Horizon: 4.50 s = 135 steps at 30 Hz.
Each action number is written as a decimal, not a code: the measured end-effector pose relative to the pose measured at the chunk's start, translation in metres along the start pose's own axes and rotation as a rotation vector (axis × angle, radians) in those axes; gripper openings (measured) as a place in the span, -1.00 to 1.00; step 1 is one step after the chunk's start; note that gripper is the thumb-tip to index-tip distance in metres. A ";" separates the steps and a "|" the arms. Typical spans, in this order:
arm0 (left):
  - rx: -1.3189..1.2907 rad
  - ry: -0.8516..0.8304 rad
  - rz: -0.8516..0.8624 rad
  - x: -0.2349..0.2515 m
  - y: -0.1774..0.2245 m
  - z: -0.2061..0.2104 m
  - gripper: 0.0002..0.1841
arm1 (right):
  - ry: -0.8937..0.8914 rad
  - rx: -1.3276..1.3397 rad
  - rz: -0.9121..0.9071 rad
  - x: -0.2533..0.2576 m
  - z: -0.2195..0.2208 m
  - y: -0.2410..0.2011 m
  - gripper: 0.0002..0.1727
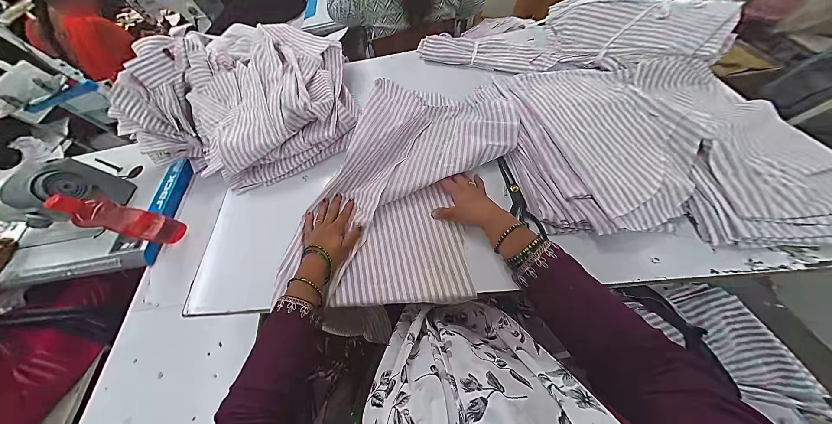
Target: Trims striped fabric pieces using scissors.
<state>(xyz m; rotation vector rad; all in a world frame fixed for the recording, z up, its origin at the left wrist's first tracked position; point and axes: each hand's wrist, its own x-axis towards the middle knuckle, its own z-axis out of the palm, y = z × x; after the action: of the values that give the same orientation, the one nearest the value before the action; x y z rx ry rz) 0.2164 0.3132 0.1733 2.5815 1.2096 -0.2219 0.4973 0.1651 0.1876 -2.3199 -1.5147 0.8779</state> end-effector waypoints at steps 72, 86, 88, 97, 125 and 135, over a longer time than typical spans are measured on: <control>-0.033 -0.188 0.544 0.014 0.113 0.025 0.48 | -0.291 0.523 0.395 -0.242 0.068 0.008 -0.82; -0.020 -0.222 0.517 0.014 0.115 0.025 0.51 | -0.263 0.466 0.403 -0.239 0.066 0.001 -0.87; -0.017 -0.221 0.514 0.014 0.115 0.024 0.50 | -0.257 0.482 0.386 -0.240 0.066 -0.001 -0.91; -0.063 -0.166 0.491 0.018 0.112 0.025 0.36 | -0.287 0.560 0.423 -0.238 0.059 0.008 -0.63; -0.079 -0.231 0.441 0.018 0.115 0.021 0.42 | -0.345 0.485 0.383 -0.197 0.043 0.001 -0.09; -0.072 -0.267 0.423 0.018 0.117 0.016 0.43 | -0.343 0.575 0.399 -0.185 0.042 0.000 -0.03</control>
<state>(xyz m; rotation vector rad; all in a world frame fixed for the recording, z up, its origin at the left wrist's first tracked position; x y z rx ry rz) 0.3177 0.2499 0.1758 2.5680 0.5542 -0.4056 0.4198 -0.0051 0.2201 -2.1150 -0.7321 1.6278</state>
